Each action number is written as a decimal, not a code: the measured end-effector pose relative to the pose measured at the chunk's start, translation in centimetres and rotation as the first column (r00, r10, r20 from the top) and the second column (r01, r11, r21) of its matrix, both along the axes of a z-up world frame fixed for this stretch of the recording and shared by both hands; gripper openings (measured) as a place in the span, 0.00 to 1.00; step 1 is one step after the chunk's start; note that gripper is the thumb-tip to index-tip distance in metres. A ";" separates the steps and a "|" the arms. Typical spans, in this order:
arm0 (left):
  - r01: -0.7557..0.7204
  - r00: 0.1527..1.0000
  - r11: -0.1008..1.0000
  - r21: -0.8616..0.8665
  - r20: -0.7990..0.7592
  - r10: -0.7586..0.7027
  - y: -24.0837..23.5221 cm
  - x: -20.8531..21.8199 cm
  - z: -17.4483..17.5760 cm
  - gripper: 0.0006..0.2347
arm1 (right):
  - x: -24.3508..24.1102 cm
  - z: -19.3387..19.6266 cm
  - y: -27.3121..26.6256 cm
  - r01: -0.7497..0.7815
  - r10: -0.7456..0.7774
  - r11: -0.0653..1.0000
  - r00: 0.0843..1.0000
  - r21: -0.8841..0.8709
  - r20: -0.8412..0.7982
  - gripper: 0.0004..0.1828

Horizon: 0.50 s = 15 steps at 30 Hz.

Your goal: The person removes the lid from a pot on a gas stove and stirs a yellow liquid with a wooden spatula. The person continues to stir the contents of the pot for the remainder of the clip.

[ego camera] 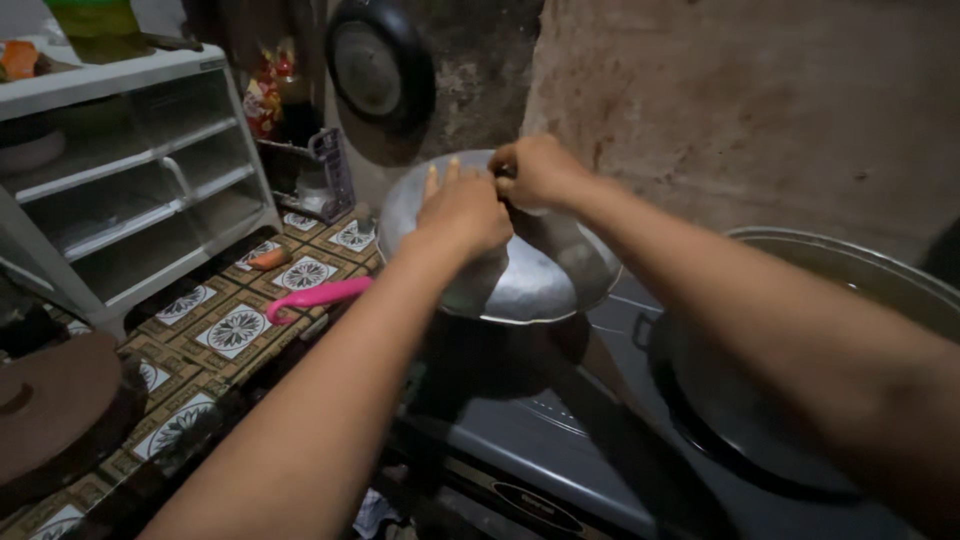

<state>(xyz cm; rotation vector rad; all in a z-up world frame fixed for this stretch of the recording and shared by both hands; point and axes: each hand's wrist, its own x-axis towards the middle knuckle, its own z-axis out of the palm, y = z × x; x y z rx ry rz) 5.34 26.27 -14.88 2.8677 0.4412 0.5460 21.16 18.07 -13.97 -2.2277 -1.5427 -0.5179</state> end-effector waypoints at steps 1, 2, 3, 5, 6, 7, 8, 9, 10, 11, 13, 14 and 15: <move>-0.005 1.000 1.000 -0.015 -0.029 0.005 0.3 0.1 -0.7 0.26 | 0.1 -0.8 0.2 -0.023 0.024 1.000 1.000 0.020 -0.012 0.20; -0.013 0.999 0.999 -0.036 -0.048 0.012 0.6 0.2 -1.4 0.25 | 0.2 -1.7 0.4 -0.016 0.017 0.999 1.000 0.027 -0.007 0.19; -0.022 0.998 0.998 -0.057 -0.067 0.018 0.8 0.3 -2.2 0.24 | 0.2 -2.6 0.6 -0.009 0.009 0.999 1.000 0.035 -0.001 0.18; -0.030 0.994 0.998 -0.057 -0.102 0.024 1.1 0.4 -3.3 0.24 | 0.0 -4.1 0.7 -0.011 0.012 0.997 1.000 0.078 -0.018 0.18; -0.027 0.993 0.999 -0.037 -0.119 0.023 1.2 0.5 -3.8 0.25 | -0.1 -4.9 0.6 -0.017 0.022 0.994 0.999 0.113 -0.042 0.18; -0.024 0.990 1.000 -0.017 -0.137 0.021 1.3 0.5 -4.3 0.26 | -0.2 -5.6 0.6 -0.021 0.031 0.989 0.997 0.147 -0.066 0.18; -0.019 0.992 1.000 -0.012 -0.123 0.017 1.3 0.6 -4.7 0.26 | -0.4 -6.2 0.6 -0.008 0.020 0.986 0.997 0.168 -0.073 0.18; -0.014 0.994 1.000 -0.007 -0.110 0.013 1.2 0.6 -5.1 0.26 | -0.5 -6.8 0.7 0.006 0.009 0.982 0.997 0.189 -0.080 0.18; -0.009 0.995 1.000 -0.003 -0.096 0.009 1.2 0.5 -5.5 0.26 | -0.6 -7.2 0.7 0.020 -0.002 0.978 0.996 0.209 -0.087 0.17; -0.005 0.995 1.000 -0.006 -0.098 0.005 1.1 0.5 -5.7 0.26 | -0.7 -7.6 0.7 0.029 -0.011 0.977 0.996 0.211 -0.084 0.16; 0.005 0.995 1.000 -0.014 -0.102 -0.006 0.8 0.6 -6.0 0.25 | -0.8 -8.3 0.6 0.049 -0.033 0.975 0.997 0.215 -0.077 0.15; 0.006 0.994 1.000 -0.010 -0.111 -0.007 0.6 0.7 -6.1 0.26 | -0.8 -8.6 0.5 0.046 -0.026 0.975 0.995 0.216 -0.095 0.14; 0.007 0.993 1.000 -0.006 -0.119 -0.008 0.4 0.8 -6.1 0.26 | -0.7 -8.9 0.5 0.043 -0.018 0.975 0.993 0.218 -0.112 0.13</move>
